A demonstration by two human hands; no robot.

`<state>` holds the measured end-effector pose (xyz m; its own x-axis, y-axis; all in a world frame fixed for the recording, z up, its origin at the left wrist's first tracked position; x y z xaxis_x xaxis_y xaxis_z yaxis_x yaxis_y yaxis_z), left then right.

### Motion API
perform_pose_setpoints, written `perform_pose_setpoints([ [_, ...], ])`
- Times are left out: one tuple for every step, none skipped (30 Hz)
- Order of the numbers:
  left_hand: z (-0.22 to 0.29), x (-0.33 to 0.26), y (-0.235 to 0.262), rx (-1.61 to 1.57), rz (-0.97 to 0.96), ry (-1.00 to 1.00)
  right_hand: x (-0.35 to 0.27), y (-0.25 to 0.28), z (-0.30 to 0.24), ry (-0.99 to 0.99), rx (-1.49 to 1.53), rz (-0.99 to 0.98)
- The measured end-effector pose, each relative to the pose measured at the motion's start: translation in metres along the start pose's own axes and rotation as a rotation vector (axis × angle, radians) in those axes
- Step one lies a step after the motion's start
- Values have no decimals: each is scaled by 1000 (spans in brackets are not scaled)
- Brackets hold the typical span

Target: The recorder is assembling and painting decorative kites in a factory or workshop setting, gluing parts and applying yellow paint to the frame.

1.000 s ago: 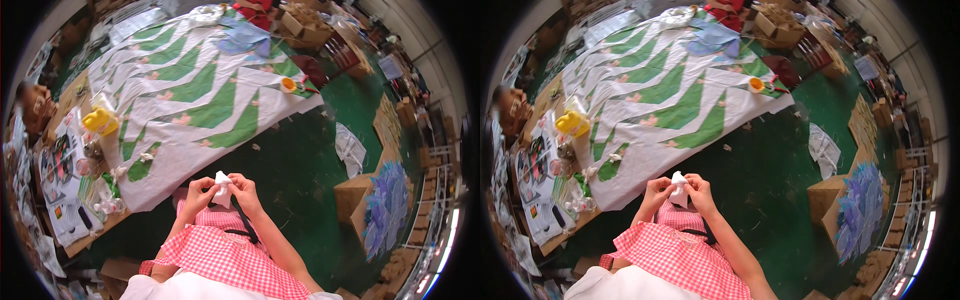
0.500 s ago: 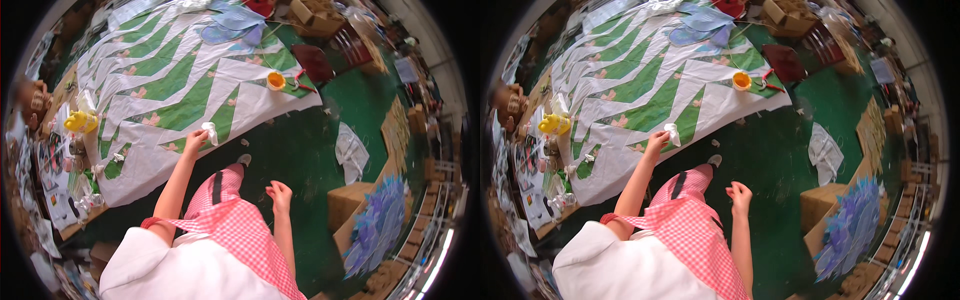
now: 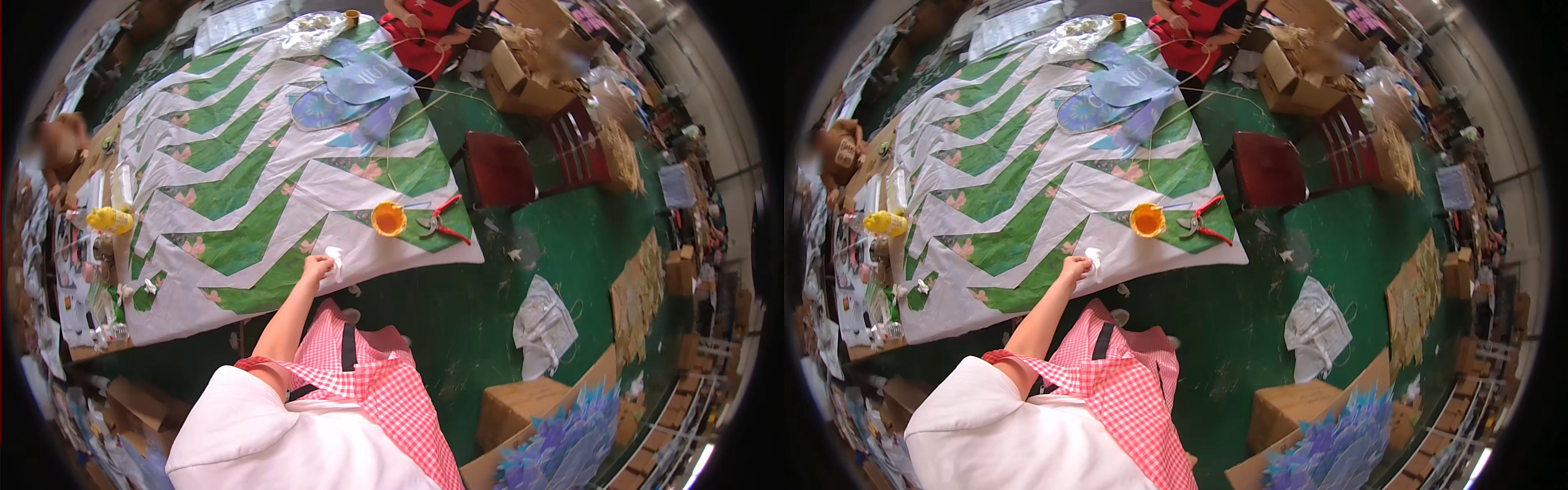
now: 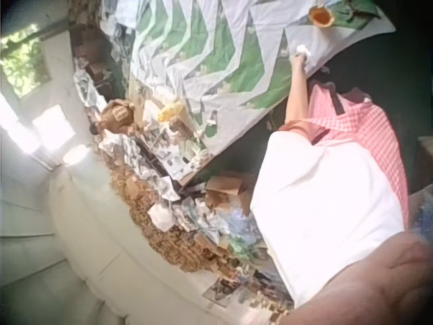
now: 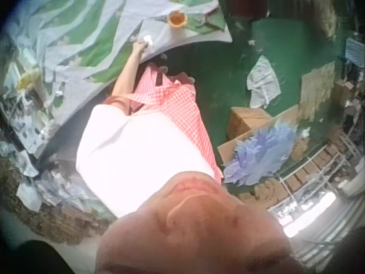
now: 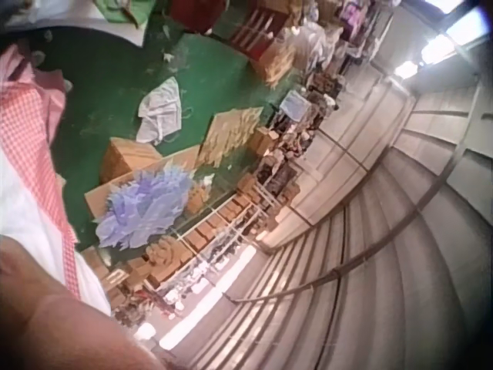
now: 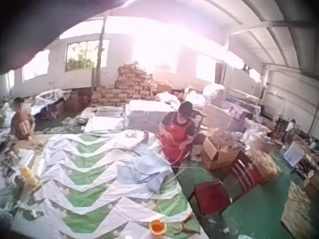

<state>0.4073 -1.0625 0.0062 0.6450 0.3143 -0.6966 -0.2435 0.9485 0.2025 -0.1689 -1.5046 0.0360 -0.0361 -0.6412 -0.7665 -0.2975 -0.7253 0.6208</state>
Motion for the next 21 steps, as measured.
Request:
perform_pose_setpoints([
  [-1,-3,-11,-20,45,0,9,15,-34,26,10,-19],
  [-2,5,-31,-14,45,8,25,29,-64,53,33,-20],
  [-10,10,-35,-11,92,19,42,36,-101,87,28,-58],
  [-18,17,-46,12,122,31,59,38,-137,122,30,-94],
  [-18,25,-60,38,147,38,76,34,-171,155,42,-130],
  [-15,29,-78,82,202,21,98,36,-207,191,49,-153],
  [-18,29,-99,119,252,15,123,50,-245,227,51,-168],
  [-58,50,-5,33,542,-172,143,42,-293,291,-8,-359],
  [-46,37,-80,130,439,-95,178,105,-324,310,23,-239],
  [-58,20,-72,110,640,-130,201,136,-356,331,16,-262],
  [-66,-4,-78,79,664,-93,219,162,-382,337,26,-261],
  [-63,-30,-98,36,657,-42,237,176,-407,342,54,-257],
  [-64,-60,-121,-8,651,9,254,190,-431,347,80,-253],
  [-64,-90,-135,-126,611,68,267,197,-453,344,102,-270],
  [-73,-115,-153,-247,559,120,299,223,-497,341,11,-336],
  [-83,-140,-169,-319,495,163,328,250,-549,335,-79,-398],
  [-101,-168,-180,-392,451,206,338,254,-586,318,2,-341],
  [-113,-193,-199,-335,457,268,339,258,-625,303,97,-268],
  [-126,-216,-217,-253,489,358,337,261,-661,373,56,-263],
  [-140,-240,-234,-185,478,445,337,264,-692,442,13,-252],
  [-147,-259,-253,-113,462,530,338,264,-718,443,5,-251],
])
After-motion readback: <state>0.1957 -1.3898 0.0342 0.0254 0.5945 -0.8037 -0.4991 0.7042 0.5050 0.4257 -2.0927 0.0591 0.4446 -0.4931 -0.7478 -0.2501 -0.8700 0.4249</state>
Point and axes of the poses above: each hand's wrist, its own x-axis towards the middle knuckle, its own y-axis out of the back of the hand, z = x × y, the point moved 1 cm from there along x, towards the middle knuckle, and after that the axes turned 3 degrees about z, right-handed, at the moved point
